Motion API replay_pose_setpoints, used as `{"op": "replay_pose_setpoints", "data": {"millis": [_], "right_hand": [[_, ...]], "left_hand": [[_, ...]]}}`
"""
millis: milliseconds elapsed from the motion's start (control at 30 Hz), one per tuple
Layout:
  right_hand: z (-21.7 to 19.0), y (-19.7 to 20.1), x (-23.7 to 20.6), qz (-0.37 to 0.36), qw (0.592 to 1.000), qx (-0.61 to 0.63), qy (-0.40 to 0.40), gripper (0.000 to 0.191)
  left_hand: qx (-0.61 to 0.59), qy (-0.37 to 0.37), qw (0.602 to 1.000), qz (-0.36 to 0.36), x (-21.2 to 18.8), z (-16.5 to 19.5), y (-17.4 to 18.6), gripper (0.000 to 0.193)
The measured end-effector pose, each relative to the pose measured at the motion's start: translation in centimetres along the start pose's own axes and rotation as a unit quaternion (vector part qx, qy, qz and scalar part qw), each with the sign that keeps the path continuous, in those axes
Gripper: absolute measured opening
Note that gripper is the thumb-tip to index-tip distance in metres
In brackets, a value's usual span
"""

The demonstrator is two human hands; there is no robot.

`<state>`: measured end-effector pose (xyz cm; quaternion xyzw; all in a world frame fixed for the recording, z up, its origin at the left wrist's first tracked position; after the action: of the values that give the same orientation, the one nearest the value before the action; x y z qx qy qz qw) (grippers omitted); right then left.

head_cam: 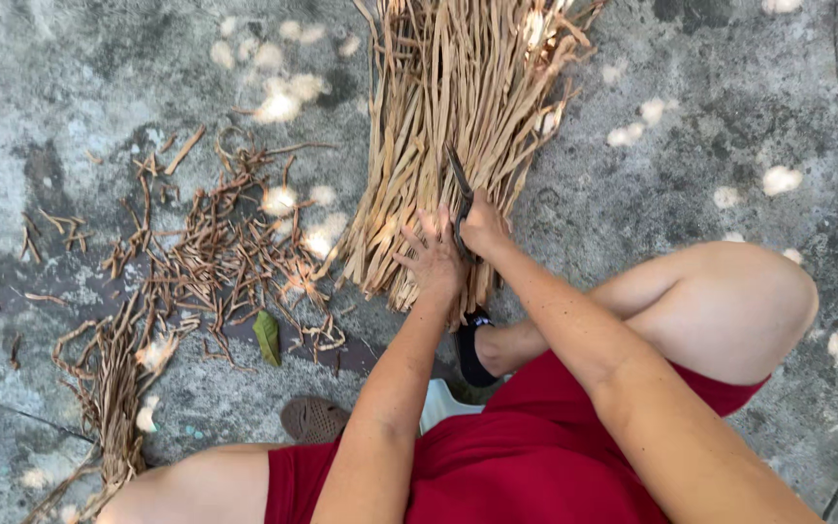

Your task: The person sits on a small stool and uses shears to trim bundles of dried plant stalks. They repeatedly pick up stalks, cut them into shorter pieces, and place the trimmed pieces on the ground.

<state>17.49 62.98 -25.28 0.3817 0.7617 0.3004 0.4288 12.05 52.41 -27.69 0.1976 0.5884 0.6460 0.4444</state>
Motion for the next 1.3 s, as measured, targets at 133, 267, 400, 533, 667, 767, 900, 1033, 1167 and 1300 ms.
{"op": "replay_pose_setpoints", "data": {"millis": [133,267,400,533,667,767,900,1033,1167,1300], "right_hand": [[-1.9,-0.3,1.0,0.012,0.999,0.008,0.029,0.049],[-1.1,-1.2,0.7,-0.044,0.998,-0.010,-0.036,0.049],[-2.2,0.3,0.0,-0.055,0.998,-0.037,-0.017,0.048],[-2.4,2.5,-0.6,-0.070,0.992,-0.103,-0.006,0.045],[-3.2,5.5,1.1,-0.066,0.969,-0.232,0.054,0.040],[-4.8,8.9,2.3,-0.031,0.949,-0.293,0.115,0.037],[-9.5,14.0,2.9,-0.044,0.975,-0.147,0.159,0.033],[-17.1,17.2,0.2,-0.081,0.945,0.241,0.205,0.039],[-26.4,14.4,-4.7,-0.199,0.797,0.522,0.229,0.041],[-31.2,10.9,-8.8,-0.295,0.749,0.541,0.244,0.051]], "left_hand": [[-0.051,0.029,0.994,-0.094,1.2,-1.2,-1.0,0.100],[-0.067,0.037,0.987,-0.145,1.1,-1.3,-1.1,0.099],[-0.023,0.018,0.994,-0.105,1.0,-1.3,0.6,0.111],[-0.083,0.035,0.988,-0.125,0.1,-1.7,1.5,0.123],[-0.094,-0.019,0.981,-0.170,-0.6,-2.0,3.0,0.125],[-0.145,-0.075,0.975,-0.150,-1.9,-4.6,6.2,0.124],[-0.084,-0.109,0.972,-0.189,-5.3,-11.6,12.1,0.099],[-0.220,-0.095,0.970,-0.046,-9.8,-18.5,23.1,0.057],[-0.488,-0.002,0.859,0.153,-12.3,-24.7,31.3,0.045],[-0.725,0.053,0.649,0.227,-14.1,-30.5,31.3,0.044]]}}
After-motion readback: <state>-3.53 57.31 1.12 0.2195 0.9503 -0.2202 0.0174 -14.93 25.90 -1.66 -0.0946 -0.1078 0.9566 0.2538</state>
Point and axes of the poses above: each hand's wrist, its own x-axis towards the middle knuckle, its own y-axis out of the back of the hand, z = x × y, the point moved 9 cm from there along x, towards the middle knuckle, and after that the axes turned 4 degrees about z, right-handed, at the moved point
